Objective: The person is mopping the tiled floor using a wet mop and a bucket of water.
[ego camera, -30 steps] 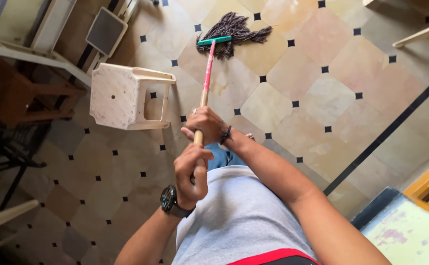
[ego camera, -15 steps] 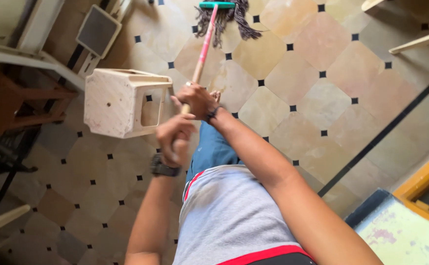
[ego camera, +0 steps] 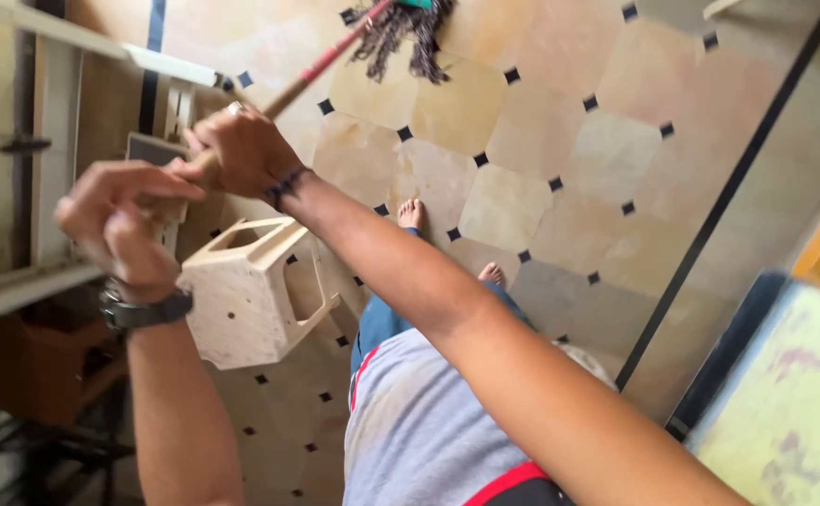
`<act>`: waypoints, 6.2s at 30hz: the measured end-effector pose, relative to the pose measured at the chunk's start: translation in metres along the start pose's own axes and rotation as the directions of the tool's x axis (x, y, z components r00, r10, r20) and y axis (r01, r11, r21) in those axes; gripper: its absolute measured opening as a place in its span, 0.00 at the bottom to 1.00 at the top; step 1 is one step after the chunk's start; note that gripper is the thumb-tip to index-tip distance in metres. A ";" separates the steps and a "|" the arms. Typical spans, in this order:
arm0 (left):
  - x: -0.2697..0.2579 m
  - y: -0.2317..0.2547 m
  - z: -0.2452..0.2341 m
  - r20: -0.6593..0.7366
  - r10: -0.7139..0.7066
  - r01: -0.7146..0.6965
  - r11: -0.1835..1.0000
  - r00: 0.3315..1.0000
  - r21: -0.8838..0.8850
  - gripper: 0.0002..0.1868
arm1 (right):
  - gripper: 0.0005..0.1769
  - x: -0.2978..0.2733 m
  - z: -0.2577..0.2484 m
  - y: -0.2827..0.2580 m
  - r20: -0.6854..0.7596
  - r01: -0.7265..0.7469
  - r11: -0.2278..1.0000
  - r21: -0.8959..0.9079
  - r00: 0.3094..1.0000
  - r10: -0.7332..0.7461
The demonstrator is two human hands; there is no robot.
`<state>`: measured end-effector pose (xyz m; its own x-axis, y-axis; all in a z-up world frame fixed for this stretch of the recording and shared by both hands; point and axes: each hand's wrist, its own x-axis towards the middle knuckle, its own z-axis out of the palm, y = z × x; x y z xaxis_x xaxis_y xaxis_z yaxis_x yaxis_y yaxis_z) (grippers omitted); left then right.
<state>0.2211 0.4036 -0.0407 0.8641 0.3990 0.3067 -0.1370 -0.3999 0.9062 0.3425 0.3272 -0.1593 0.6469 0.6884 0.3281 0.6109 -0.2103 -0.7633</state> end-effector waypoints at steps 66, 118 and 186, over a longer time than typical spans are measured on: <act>-0.289 0.141 0.267 0.678 -0.136 0.559 0.692 0.723 -0.457 0.24 | 0.10 -0.600 -0.158 0.189 -0.742 -0.696 0.712 -0.090 0.524 0.419; -0.732 0.155 0.266 0.646 -0.170 0.577 0.651 0.744 -0.494 0.17 | 0.19 -0.958 -0.149 -0.059 -0.394 -0.695 0.642 -0.323 0.716 0.577; -0.340 0.120 0.024 0.046 0.234 -0.238 0.965 0.971 0.109 0.06 | 0.17 -0.278 0.099 -0.034 0.253 -0.187 0.979 -0.080 0.946 0.201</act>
<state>-0.0773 0.2001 -0.0436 0.8293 0.2560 0.4967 -0.2850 -0.5708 0.7700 0.0970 0.2118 -0.2800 0.6198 0.7846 0.0159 0.5137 -0.3903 -0.7640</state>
